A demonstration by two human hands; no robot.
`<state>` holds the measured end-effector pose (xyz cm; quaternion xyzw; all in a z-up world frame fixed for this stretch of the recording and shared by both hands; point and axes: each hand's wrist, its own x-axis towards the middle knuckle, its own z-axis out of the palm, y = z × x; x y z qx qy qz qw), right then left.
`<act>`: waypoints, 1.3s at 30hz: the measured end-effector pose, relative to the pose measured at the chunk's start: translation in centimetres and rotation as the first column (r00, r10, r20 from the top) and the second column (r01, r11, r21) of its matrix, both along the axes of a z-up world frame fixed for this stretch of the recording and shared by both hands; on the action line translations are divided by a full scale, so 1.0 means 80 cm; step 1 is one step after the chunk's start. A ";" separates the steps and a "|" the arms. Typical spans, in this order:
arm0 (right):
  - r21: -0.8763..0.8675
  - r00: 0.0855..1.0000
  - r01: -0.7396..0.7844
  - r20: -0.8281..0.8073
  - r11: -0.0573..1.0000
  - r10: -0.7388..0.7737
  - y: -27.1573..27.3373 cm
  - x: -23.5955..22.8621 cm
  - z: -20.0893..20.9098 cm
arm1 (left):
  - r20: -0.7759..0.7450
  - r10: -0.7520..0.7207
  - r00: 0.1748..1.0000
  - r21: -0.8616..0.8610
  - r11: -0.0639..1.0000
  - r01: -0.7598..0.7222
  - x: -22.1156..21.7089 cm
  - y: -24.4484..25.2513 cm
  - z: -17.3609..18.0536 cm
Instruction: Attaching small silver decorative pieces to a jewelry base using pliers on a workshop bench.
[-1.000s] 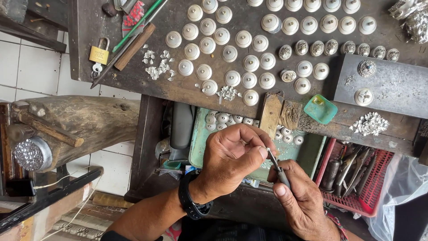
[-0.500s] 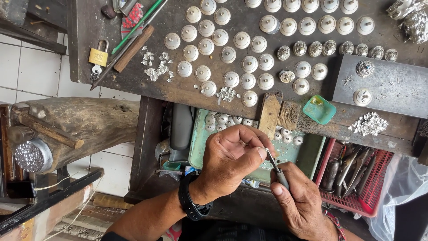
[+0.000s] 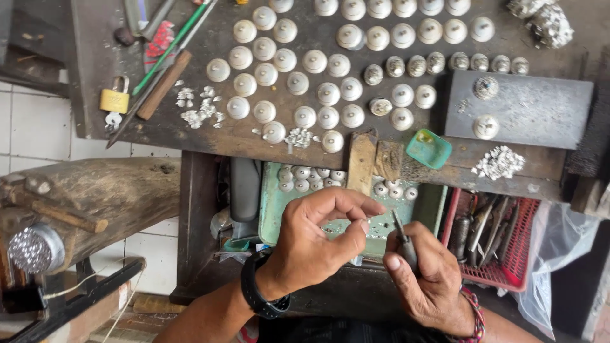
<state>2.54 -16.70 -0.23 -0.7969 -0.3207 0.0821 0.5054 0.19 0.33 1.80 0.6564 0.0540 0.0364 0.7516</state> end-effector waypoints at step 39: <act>0.060 0.990 -0.062 -0.122 0.996 0.069 -0.001 0.009 0.012 | -0.033 -0.045 0.998 -0.164 0.986 0.039 0.001 0.001 -0.010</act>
